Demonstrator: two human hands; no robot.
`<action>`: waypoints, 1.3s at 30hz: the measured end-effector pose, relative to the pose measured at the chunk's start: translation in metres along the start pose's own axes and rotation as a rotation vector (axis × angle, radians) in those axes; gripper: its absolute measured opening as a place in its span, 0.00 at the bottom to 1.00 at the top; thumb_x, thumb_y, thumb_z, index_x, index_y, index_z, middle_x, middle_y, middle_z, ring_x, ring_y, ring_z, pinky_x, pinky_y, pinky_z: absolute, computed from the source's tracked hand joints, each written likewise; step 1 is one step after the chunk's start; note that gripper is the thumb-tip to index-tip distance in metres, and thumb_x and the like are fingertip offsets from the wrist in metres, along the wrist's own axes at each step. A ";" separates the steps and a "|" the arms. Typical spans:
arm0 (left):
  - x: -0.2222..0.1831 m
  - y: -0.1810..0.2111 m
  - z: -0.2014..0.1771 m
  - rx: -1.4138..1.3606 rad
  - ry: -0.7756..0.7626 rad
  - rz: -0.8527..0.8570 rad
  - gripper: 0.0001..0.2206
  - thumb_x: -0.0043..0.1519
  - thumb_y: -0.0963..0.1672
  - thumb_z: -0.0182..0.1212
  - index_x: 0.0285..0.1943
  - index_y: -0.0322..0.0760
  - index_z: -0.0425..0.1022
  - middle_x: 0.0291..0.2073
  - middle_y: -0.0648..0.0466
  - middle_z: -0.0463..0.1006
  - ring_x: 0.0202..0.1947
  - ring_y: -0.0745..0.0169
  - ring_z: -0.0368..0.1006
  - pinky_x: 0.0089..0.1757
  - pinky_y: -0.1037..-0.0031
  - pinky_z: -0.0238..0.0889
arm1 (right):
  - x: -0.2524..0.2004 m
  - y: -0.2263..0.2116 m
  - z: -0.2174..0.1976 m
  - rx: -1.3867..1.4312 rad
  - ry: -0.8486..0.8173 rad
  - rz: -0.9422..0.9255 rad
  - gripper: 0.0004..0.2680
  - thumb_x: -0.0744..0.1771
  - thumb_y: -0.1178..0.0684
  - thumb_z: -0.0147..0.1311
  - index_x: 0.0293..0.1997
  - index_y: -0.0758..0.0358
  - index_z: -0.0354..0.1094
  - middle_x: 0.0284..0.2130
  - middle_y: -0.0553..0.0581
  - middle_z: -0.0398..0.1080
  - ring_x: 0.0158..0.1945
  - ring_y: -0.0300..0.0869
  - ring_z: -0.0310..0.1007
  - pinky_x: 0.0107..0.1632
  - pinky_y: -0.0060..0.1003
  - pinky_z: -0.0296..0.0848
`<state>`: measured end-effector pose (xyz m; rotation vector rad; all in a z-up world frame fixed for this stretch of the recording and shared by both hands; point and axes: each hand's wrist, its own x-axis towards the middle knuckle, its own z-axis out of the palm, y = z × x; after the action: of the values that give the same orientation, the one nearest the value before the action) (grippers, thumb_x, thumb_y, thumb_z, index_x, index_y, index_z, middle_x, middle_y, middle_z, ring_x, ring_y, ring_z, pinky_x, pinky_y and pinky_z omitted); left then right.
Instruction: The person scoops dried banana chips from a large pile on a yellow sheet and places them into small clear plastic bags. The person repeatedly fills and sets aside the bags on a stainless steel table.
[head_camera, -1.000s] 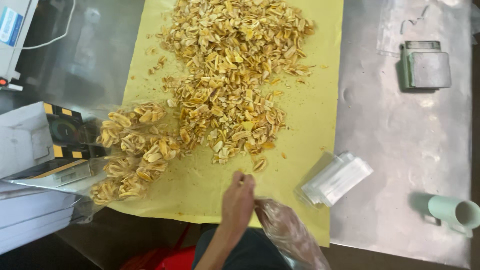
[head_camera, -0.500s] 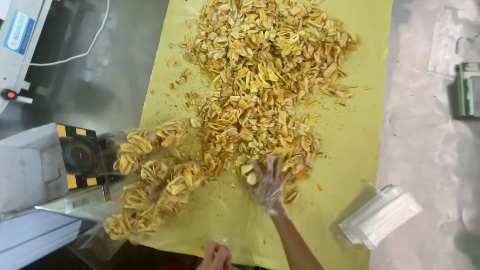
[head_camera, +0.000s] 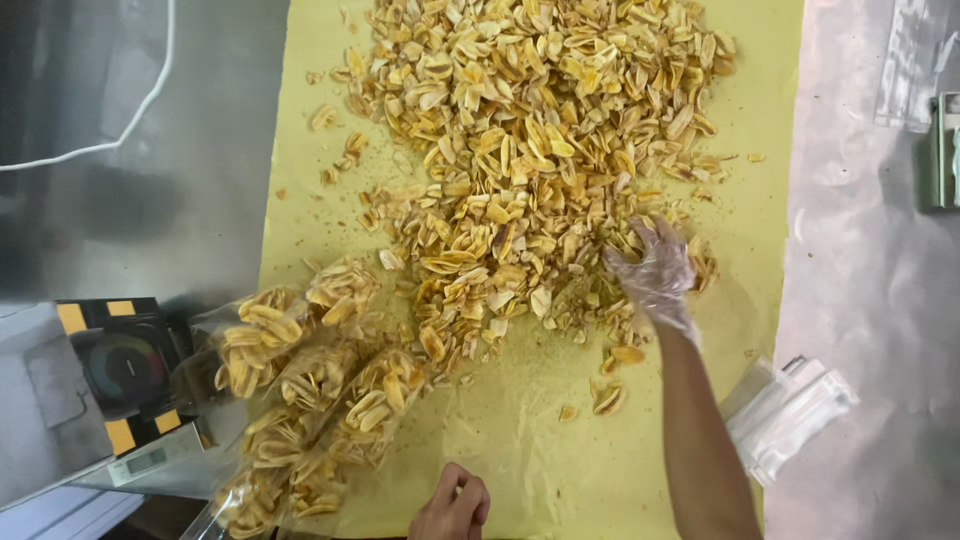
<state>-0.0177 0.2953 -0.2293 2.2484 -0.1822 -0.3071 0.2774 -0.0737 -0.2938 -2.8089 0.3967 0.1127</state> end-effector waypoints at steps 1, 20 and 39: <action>0.000 0.001 0.001 -0.011 0.005 0.015 0.14 0.40 0.33 0.59 0.27 0.44 0.69 0.30 0.56 0.64 0.16 0.62 0.69 0.18 0.66 0.63 | 0.000 0.010 -0.004 0.126 0.029 -0.030 0.28 0.63 0.27 0.59 0.68 0.42 0.60 0.72 0.52 0.54 0.72 0.50 0.56 0.68 0.55 0.61; 0.033 0.017 0.022 -0.072 0.049 -0.125 0.12 0.41 0.34 0.65 0.20 0.43 0.68 0.24 0.58 0.67 0.15 0.70 0.69 0.19 0.71 0.63 | 0.002 -0.143 0.009 0.255 0.455 -0.270 0.37 0.56 0.33 0.69 0.68 0.56 0.53 0.55 0.65 0.65 0.50 0.52 0.70 0.45 0.36 0.78; 0.170 0.130 -0.106 0.026 0.297 0.141 0.07 0.59 0.36 0.61 0.45 0.33 0.75 0.71 0.25 0.48 0.30 0.60 0.78 0.30 0.74 0.74 | -0.047 -0.076 -0.025 1.527 -0.038 0.541 0.12 0.68 0.49 0.59 0.56 0.58 0.70 0.37 0.53 0.69 0.32 0.39 0.66 0.29 0.32 0.72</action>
<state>0.1710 0.2505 -0.0911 2.2621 -0.1860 0.1049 0.2546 0.0007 -0.2431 -1.1675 0.7739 -0.0311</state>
